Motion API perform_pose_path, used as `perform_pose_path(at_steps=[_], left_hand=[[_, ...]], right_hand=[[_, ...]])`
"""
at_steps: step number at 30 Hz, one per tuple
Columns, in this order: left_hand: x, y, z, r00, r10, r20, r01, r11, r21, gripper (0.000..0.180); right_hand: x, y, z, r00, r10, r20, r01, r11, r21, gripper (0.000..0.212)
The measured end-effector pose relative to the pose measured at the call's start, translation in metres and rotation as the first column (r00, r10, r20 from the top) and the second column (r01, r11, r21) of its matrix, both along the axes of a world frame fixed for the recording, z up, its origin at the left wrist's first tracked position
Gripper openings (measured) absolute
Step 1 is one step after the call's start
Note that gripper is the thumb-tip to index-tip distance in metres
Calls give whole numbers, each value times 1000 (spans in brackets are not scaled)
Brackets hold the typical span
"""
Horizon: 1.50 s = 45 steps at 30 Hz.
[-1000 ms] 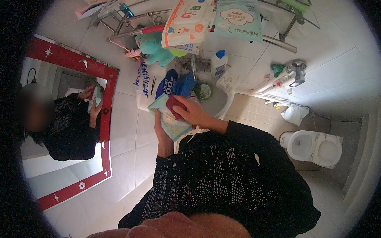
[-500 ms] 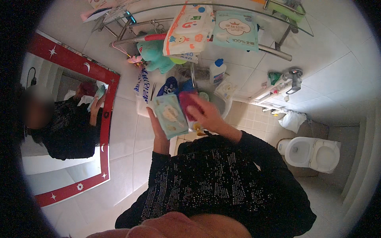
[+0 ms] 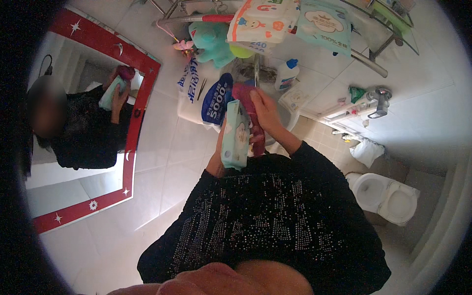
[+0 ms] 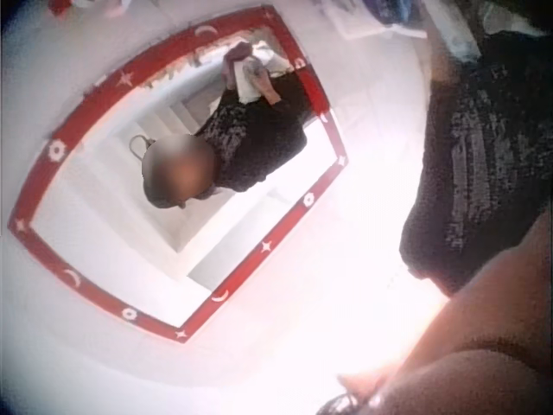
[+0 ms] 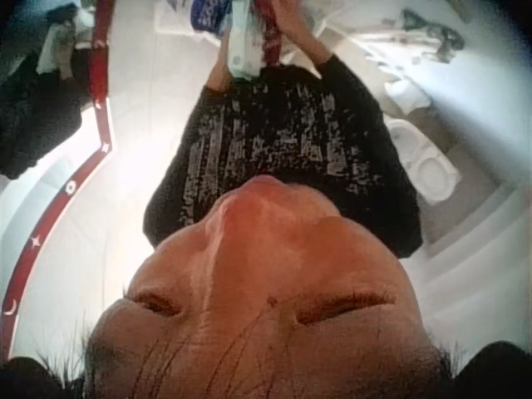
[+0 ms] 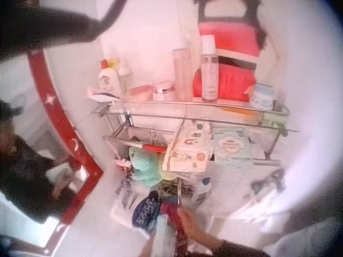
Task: The person repeatedly wipes the surfaces of several small rectangular packages with a pink cloth in a bathroom. They pick up each package from a shelf, wipe it on multiple sides, and place it back on the shelf, repeating this process for multiple items.
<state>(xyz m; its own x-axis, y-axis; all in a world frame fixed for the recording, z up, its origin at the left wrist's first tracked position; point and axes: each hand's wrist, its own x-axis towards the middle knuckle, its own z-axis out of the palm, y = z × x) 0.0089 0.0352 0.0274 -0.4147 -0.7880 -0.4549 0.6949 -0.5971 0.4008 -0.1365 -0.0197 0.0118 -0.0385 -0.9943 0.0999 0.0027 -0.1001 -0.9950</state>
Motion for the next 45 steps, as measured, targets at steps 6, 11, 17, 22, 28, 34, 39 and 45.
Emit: perform_pose_path(at_steps=[6, 11, 17, 22, 28, 34, 39, 45], left_hand=[[22, -10, -62, 949, -139, -281, 86, 978, -190, 57], [11, -5, -54, 990, -41, -134, 25, 993, -118, 56], [6, -1, -48, 996, 2, -84, -10, 995, -99, 55], [21, 1, -60, 991, -3, -137, -15, 992, -127, 53], [12, -1, -55, 990, 13, -139, -31, 991, -132, 52], [9, -2, -38, 993, 55, -108, -63, 995, -75, 50], [4, -2, -46, 951, 277, 140, -262, 958, -118, 49], [35, -7, -15, 973, -121, 196, 140, 986, -86, 52]], right_hand=[[0, 8, 44, 803, 201, -561, -457, 811, -364, 26], [12, 46, 42, 745, 414, -523, -649, 630, -425, 21], [-3, 3, 14, 787, 236, -570, -492, 798, -349, 25], [22, 69, 34, 758, 462, -460, -647, 620, -444, 24], [12, 30, 30, 726, 316, -611, -623, 678, -390, 23], [-34, -11, -16, 974, 224, 30, -226, 960, 164, 33], [9, 37, -36, 965, 201, -170, -196, 980, 46, 43], [2, 20, -26, 955, 13, -296, -58, 988, -143, 31]])
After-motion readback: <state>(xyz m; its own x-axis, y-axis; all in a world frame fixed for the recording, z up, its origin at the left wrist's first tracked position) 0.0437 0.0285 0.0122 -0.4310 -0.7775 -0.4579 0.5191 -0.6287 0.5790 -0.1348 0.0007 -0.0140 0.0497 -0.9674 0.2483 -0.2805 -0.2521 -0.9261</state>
